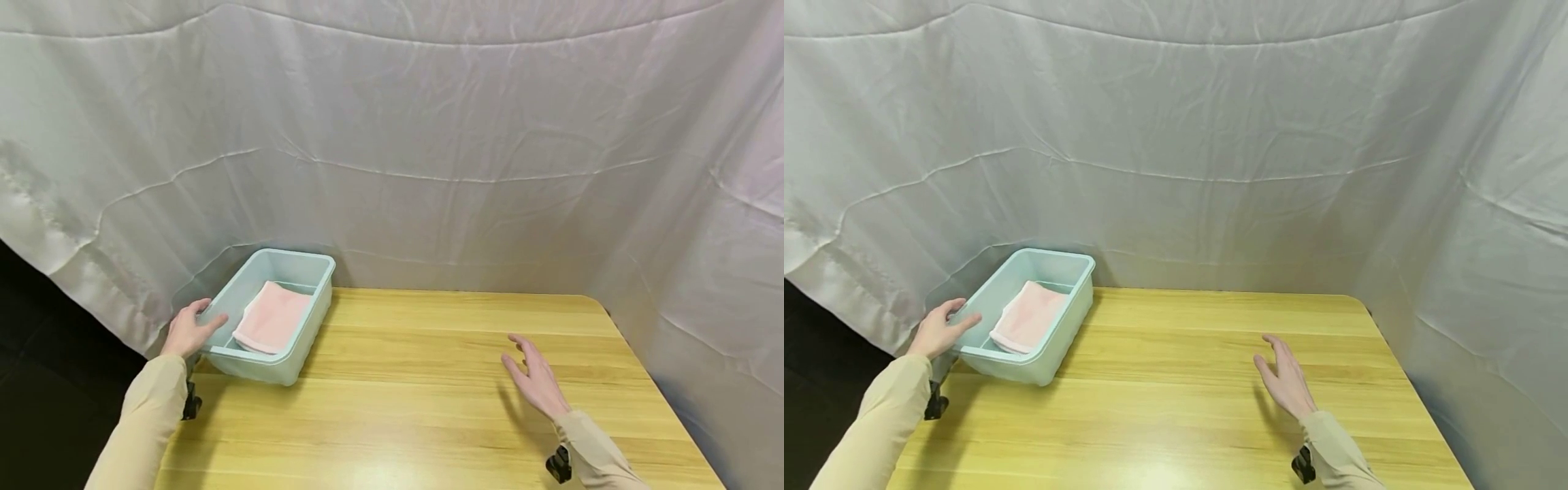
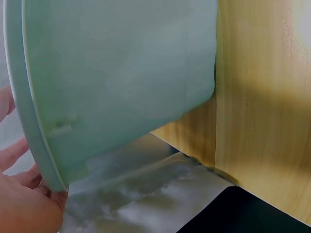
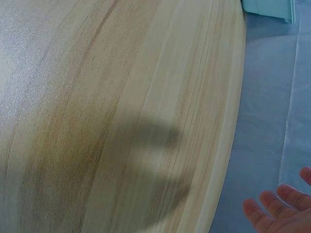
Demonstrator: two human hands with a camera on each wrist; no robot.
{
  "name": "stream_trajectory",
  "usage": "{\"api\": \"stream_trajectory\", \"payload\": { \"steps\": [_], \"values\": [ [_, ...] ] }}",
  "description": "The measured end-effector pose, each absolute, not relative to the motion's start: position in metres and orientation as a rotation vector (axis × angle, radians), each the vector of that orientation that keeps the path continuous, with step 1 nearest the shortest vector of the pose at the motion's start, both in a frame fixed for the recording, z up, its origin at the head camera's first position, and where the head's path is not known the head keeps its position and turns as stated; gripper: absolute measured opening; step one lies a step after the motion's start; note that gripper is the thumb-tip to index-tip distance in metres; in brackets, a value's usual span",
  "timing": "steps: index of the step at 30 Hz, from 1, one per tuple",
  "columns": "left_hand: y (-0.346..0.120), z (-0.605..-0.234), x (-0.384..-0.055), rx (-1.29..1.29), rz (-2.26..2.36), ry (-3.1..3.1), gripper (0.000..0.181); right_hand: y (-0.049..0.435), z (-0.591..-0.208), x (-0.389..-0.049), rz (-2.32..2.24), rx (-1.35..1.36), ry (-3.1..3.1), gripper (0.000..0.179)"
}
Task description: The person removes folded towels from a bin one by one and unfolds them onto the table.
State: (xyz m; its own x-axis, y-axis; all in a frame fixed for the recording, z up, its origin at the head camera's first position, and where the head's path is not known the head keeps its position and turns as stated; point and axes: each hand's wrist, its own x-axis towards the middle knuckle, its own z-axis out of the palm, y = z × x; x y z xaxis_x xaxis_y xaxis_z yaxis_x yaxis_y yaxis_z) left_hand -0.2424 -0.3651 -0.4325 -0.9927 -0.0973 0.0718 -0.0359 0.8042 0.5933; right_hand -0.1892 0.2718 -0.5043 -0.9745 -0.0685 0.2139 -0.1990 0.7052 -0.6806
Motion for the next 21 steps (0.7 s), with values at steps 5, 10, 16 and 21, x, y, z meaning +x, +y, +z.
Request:
{"api": "stream_trajectory", "payload": {
  "steps": [5,10,16,21],
  "values": [
    [-0.3631,-0.4330,-0.2424,0.095,-0.974,-2.895,0.074,0.2715,-0.5031,-0.1880,1.133,0.213,-2.742,0.055],
    [-0.3643,-0.4343,-0.2427,0.082,-0.942,-2.894,0.060,0.2712,-0.5023,-0.1872,1.134,0.213,-2.740,0.055],
    [-0.3653,-0.4361,-0.2449,-0.022,-0.924,-2.880,0.042,0.2713,-0.5025,-0.1870,1.130,0.209,-2.750,0.056],
    [-0.3618,-0.4360,-0.2438,-0.102,-0.977,-2.899,0.041,0.2711,-0.5023,-0.1866,1.125,0.201,-2.756,0.057]
  ]
}}
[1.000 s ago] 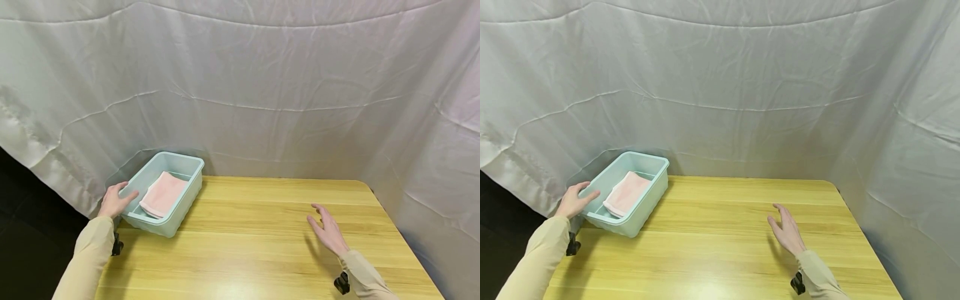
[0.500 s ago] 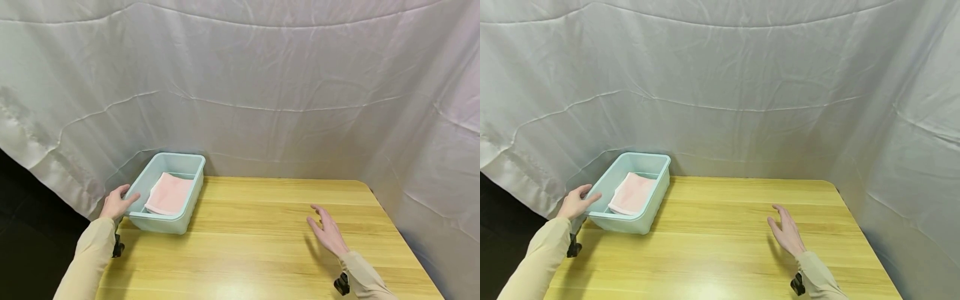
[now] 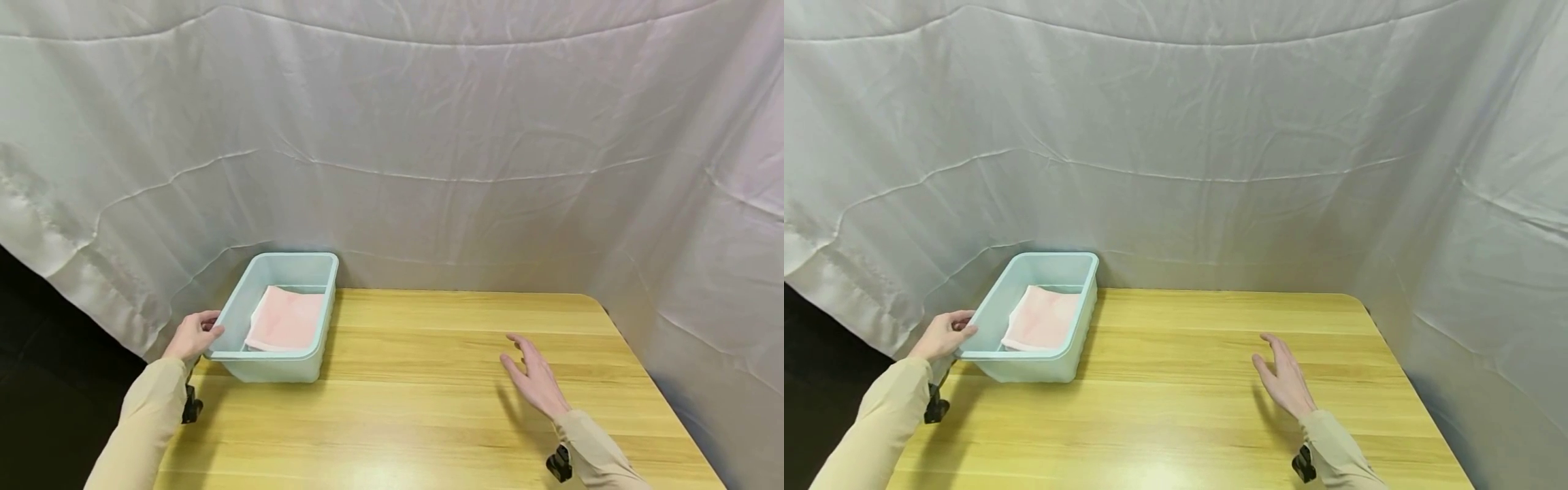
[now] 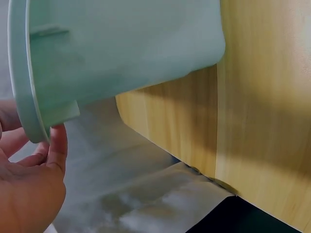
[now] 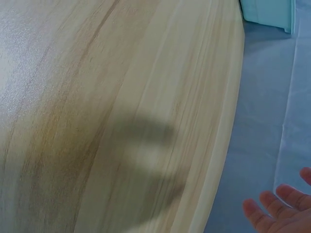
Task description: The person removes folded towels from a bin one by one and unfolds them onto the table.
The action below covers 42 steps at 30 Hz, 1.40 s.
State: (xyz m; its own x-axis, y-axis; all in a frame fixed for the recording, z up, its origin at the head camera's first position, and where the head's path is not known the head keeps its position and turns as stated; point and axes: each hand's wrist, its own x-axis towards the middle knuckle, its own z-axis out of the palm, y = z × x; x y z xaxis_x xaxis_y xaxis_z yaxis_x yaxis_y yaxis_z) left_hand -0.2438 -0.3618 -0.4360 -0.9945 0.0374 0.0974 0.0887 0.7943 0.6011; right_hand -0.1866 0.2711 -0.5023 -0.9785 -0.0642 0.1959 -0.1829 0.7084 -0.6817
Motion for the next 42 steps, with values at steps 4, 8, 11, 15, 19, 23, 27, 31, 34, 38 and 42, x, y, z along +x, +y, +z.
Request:
{"api": "stream_trajectory", "payload": {
  "steps": [4,8,11,15,19,23,27,31,34,38,42],
  "values": [
    [-0.355,-0.437,-0.240,-0.116,-1.064,-2.909,0.043,0.270,-0.501,-0.186,1.104,0.208,-2.757,0.057],
    [-0.345,-0.439,-0.235,-0.115,-1.160,-2.901,0.046,0.269,-0.500,-0.185,1.089,0.214,-2.758,0.057],
    [-0.336,-0.441,-0.233,-0.121,-1.213,-2.881,0.046,0.268,-0.500,-0.185,1.088,0.217,-2.757,0.056],
    [-0.325,-0.443,-0.231,-0.155,-1.237,-2.845,0.046,0.267,-0.500,-0.185,1.089,0.221,-2.752,0.056],
    [-0.314,-0.445,-0.230,-0.182,-1.273,-2.813,0.043,0.266,-0.500,-0.185,1.083,0.222,-2.746,0.056],
    [-0.303,-0.448,-0.228,-0.187,-1.314,-2.795,0.042,0.265,-0.499,-0.184,1.072,0.231,-2.744,0.055],
    [-0.290,-0.450,-0.224,-0.182,-1.392,-2.774,0.043,0.263,-0.498,-0.183,1.064,0.235,-2.748,0.055],
    [-0.279,-0.452,-0.222,-0.167,-1.468,-2.762,0.044,0.260,-0.496,-0.183,1.047,0.237,-2.753,0.055],
    [-0.270,-0.453,-0.220,-0.168,-1.508,-2.744,0.046,0.257,-0.492,-0.182,1.028,0.246,-2.761,0.055],
    [-0.260,-0.453,-0.217,-0.175,-1.575,-2.709,0.046,0.250,-0.485,-0.182,1.008,0.263,-2.789,0.055],
    [-0.250,-0.453,-0.212,-0.165,-1.600,-2.701,0.047,0.241,-0.477,-0.181,1.005,0.282,-2.822,0.057]
  ]
}}
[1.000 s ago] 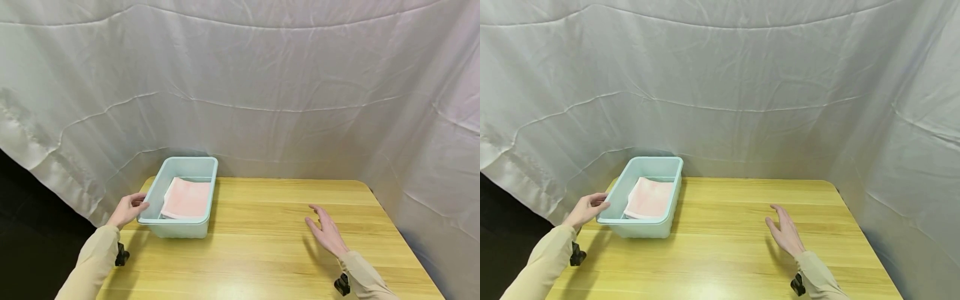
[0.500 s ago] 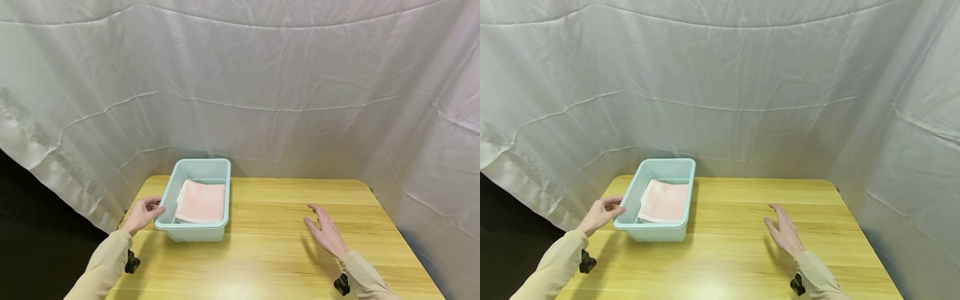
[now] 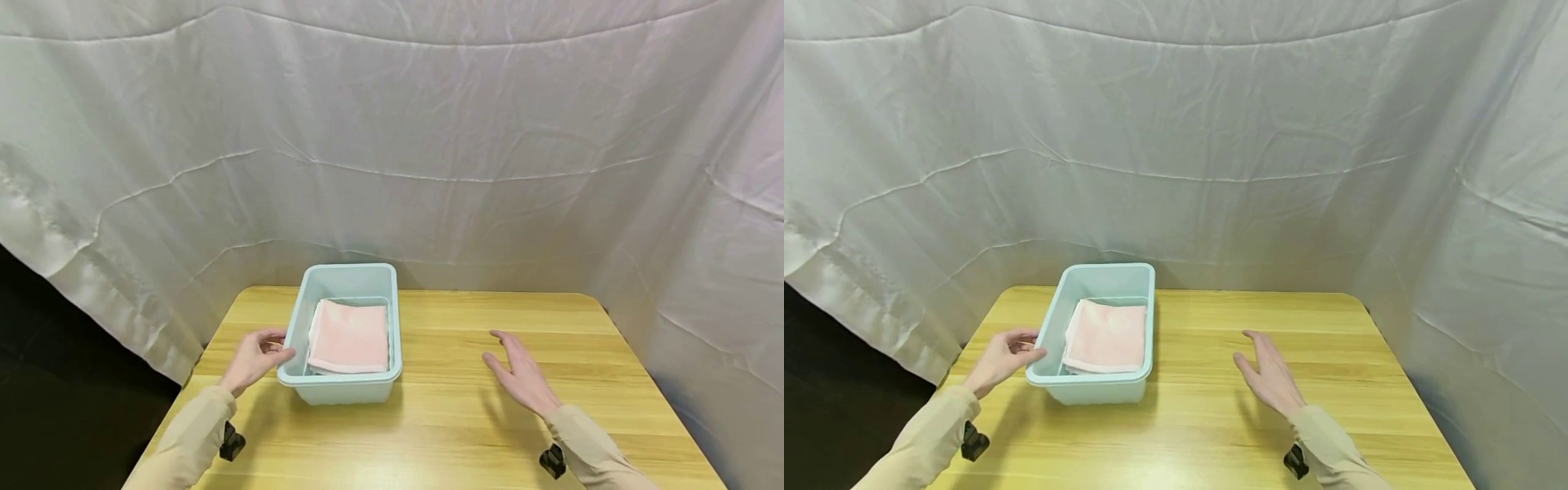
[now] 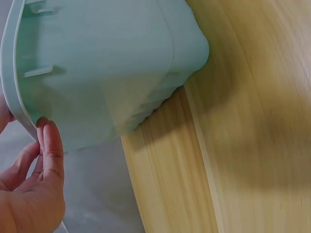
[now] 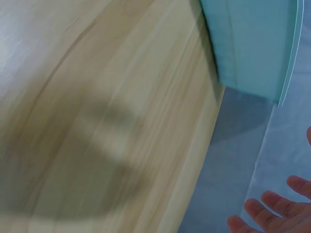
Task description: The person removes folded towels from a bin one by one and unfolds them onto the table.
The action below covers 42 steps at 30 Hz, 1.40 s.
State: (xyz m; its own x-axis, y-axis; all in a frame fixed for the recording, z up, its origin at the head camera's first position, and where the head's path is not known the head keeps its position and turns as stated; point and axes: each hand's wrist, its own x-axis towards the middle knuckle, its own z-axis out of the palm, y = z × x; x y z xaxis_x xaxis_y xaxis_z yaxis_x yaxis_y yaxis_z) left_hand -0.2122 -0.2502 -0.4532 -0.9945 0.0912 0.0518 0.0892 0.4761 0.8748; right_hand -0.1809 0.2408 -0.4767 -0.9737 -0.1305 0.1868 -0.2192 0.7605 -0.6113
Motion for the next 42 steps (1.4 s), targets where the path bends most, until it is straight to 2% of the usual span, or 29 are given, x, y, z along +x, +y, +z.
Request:
{"api": "stream_trajectory", "payload": {
  "steps": [32,42],
  "values": [
    [-0.201,-0.450,-0.183,0.118,1.741,2.412,0.056,0.141,-0.404,-0.216,0.811,0.688,-2.994,0.062],
    [-0.199,-0.453,-0.180,0.177,1.767,2.365,0.060,0.104,-0.395,-0.235,0.691,0.700,-3.156,0.067]
  ]
}}
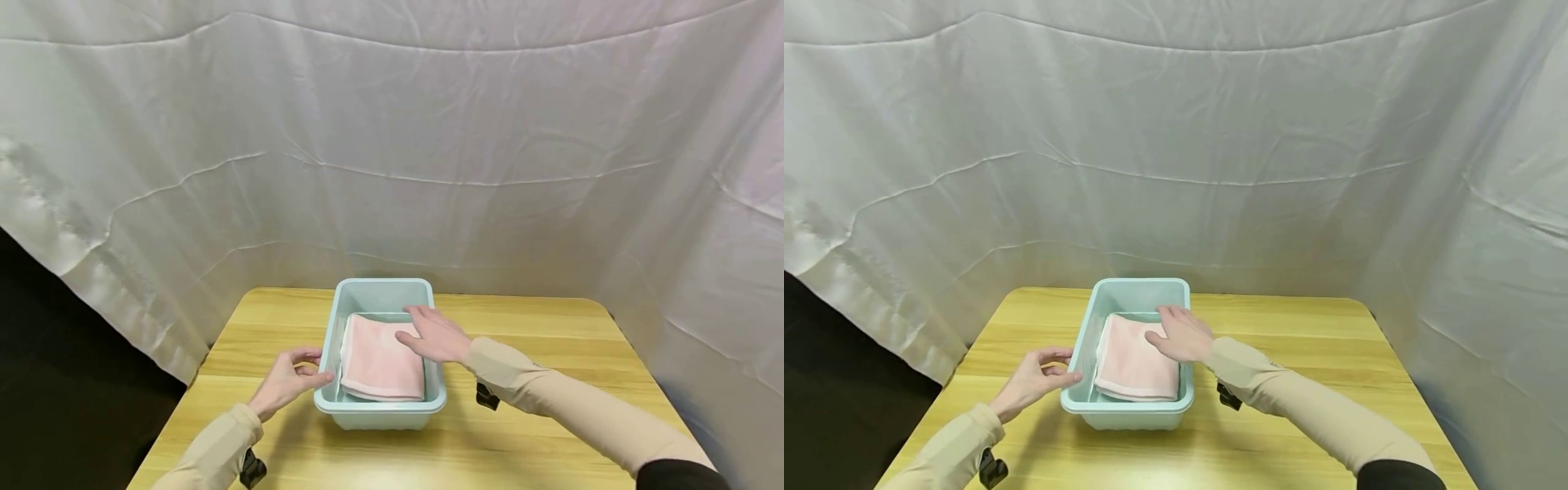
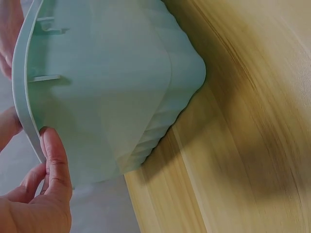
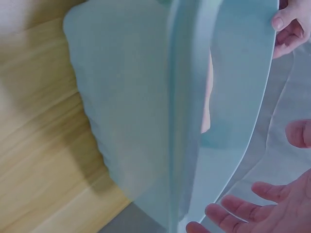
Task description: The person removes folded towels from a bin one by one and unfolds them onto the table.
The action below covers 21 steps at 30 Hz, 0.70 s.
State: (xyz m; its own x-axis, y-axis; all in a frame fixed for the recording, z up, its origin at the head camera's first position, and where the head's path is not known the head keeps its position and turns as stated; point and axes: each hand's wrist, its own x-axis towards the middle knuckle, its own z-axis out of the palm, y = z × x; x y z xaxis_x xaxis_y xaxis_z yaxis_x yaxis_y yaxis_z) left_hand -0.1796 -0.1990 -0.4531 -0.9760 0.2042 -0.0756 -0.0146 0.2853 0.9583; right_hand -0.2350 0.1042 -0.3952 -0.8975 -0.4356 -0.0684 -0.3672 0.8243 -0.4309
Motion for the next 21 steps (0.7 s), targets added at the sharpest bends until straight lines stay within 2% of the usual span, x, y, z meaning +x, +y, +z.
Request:
{"api": "stream_trajectory", "payload": {
  "steps": [21],
  "values": [
    [-0.188,-0.454,-0.175,0.135,1.734,2.385,0.062,0.054,-0.412,-0.262,-0.540,-0.588,2.755,0.069]
  ]
}}
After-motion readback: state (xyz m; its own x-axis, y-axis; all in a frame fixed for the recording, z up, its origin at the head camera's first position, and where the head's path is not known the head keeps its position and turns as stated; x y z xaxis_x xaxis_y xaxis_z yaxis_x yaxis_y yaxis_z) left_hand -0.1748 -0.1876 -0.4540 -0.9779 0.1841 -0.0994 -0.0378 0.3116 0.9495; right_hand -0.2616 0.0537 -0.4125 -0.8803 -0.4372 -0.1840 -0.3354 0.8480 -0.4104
